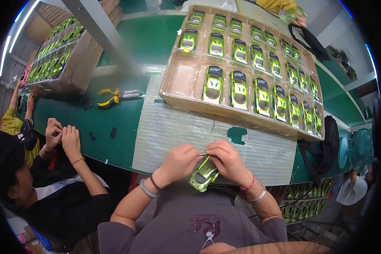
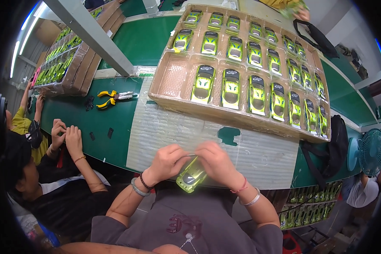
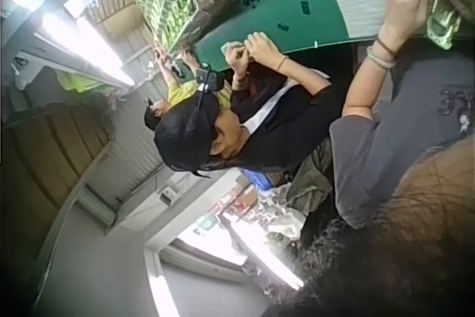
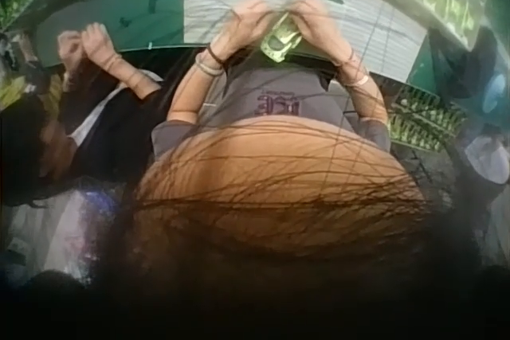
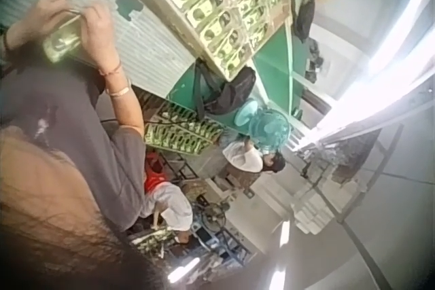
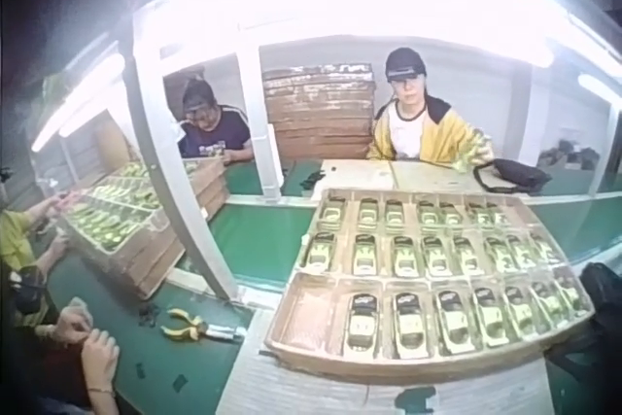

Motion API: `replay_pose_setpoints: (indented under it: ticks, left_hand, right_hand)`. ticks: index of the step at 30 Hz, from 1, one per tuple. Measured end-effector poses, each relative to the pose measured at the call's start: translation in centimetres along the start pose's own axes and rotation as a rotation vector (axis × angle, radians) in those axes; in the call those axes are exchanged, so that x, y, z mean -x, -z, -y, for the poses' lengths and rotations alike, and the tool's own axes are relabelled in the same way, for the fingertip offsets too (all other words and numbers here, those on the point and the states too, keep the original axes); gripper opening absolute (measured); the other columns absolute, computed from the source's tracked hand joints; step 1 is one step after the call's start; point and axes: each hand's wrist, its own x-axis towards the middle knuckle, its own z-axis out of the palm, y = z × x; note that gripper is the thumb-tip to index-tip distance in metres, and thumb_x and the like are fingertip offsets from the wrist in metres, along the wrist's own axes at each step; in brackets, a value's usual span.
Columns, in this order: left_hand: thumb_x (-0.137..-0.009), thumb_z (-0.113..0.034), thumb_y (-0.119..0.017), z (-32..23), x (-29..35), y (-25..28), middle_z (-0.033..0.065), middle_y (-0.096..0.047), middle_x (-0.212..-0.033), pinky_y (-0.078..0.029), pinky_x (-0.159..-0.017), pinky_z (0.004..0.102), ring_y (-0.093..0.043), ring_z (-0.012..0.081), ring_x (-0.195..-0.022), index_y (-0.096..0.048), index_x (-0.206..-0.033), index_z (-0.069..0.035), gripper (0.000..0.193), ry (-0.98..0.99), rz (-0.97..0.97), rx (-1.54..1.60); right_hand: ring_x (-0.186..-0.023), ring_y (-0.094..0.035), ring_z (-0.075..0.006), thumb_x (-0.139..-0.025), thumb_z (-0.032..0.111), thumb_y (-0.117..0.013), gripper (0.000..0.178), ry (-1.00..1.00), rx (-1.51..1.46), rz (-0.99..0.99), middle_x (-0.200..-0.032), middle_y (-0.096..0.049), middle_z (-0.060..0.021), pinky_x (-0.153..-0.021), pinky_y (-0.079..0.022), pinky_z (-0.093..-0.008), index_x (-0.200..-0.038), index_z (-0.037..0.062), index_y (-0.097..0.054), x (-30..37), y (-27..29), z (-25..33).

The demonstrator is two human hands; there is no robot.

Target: The person assembles toy car shells by trimming plastic components with pliers and fitting roof and window inserts into the car bodies by hand.

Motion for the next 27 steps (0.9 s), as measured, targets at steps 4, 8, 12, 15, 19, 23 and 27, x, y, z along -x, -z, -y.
replay_pose_setpoints:
  ticks: [4, 8, 12, 15, 19, 23, 27]
  left_hand:
    - [-0.080, -0.010, -0.069, 0.0, -0.6, 0.1, 0.0110, -0.057, -0.076, -0.046, -0.058, 0.0384, -0.057, 0.0302, -0.068, -0.064, -0.084, -0.003, 0.010, 0.078, 0.011, 0.013]
    - [-0.086, -0.009, -0.066, -0.3, -2.0, 2.3, 0.0100, -0.063, -0.086, -0.047, -0.062, 0.0318, -0.061, 0.0221, -0.073, -0.068, -0.101, 0.000, 0.018, 0.298, 0.204, 0.268]
    - [-0.094, -0.008, -0.058, -0.7, -2.5, 2.7, 0.0075, -0.062, -0.106, -0.049, -0.079, 0.0283, -0.059, 0.0124, -0.095, -0.063, -0.120, 0.001, 0.027, 0.402, 0.160, 0.854]
    - [-0.093, -0.005, -0.057, -1.5, -2.5, 1.2, 0.0078, -0.062, -0.107, -0.049, -0.083, 0.0284, -0.060, 0.0130, -0.097, -0.061, -0.122, 0.001, 0.030, 0.276, 0.087, 0.872]
    - [-0.094, -0.003, -0.056, -1.7, -2.2, 0.7, 0.0087, -0.061, -0.108, -0.051, -0.084, 0.0307, -0.061, 0.0152, -0.095, -0.061, -0.116, 0.005, 0.024, 0.456, 0.203, 1.281]
    - [-0.094, -0.005, -0.057, -1.4, -2.0, 0.4, 0.0081, -0.062, -0.107, -0.052, -0.082, 0.0313, -0.061, 0.0154, -0.094, -0.060, -0.114, 0.006, 0.023, 0.451, 0.183, 1.256]
    - [-0.094, -0.006, -0.058, -1.8, -2.1, 0.4, 0.0073, -0.063, -0.105, -0.052, -0.082, 0.0305, -0.061, 0.0139, -0.095, -0.061, -0.113, 0.005, 0.022, 0.464, 0.173, 1.262]
  right_hand:
    - [-0.096, -0.061, -0.0293, -0.072, -0.003, -0.070, 0.025, -0.015, -0.019, -0.009, -0.099, -0.065, -0.0118, -0.084, -0.050, -0.0363, -0.096, 0.0011, -0.065, 0.0, 0.2, -0.3]
    - [-0.092, -0.064, -0.0268, -0.074, 0.000, -0.073, 0.025, -0.150, -0.110, 0.027, -0.096, -0.066, -0.0120, -0.083, -0.051, -0.0346, -0.098, 0.0004, -0.065, -0.2, 1.1, 0.0]
    - [-0.079, -0.066, -0.0218, -0.084, 0.013, -0.070, 0.021, -0.508, -0.791, 0.003, -0.091, -0.066, -0.0111, -0.072, -0.053, -0.0334, -0.099, 0.0021, -0.063, 0.8, 0.3, 0.0]
    - [-0.077, -0.065, -0.0229, -0.090, 0.026, -0.066, 0.026, -0.615, -1.510, -0.021, -0.088, -0.064, -0.0123, -0.067, -0.053, -0.0329, -0.105, 0.0061, -0.060, 1.8, -1.0, 0.4]
    - [-0.075, -0.064, -0.0250, -0.093, 0.031, -0.061, 0.028, -0.625, -1.739, -0.025, -0.084, -0.062, -0.0113, -0.063, -0.053, -0.0360, -0.104, 0.0045, -0.059, 2.3, -1.8, 0.3]
    - [-0.075, -0.064, -0.0242, -0.093, 0.030, -0.061, 0.029, -0.632, -1.678, -0.030, -0.085, -0.062, -0.0108, -0.064, -0.053, -0.0357, -0.104, 0.0039, -0.059, 2.2, -1.5, 1.0]
    - [-0.075, -0.064, -0.0231, -0.092, 0.030, -0.062, 0.030, -0.601, -1.691, -0.043, -0.085, -0.062, -0.0100, -0.064, -0.053, -0.0350, -0.105, 0.0029, -0.059, 2.4, -1.7, 1.0]
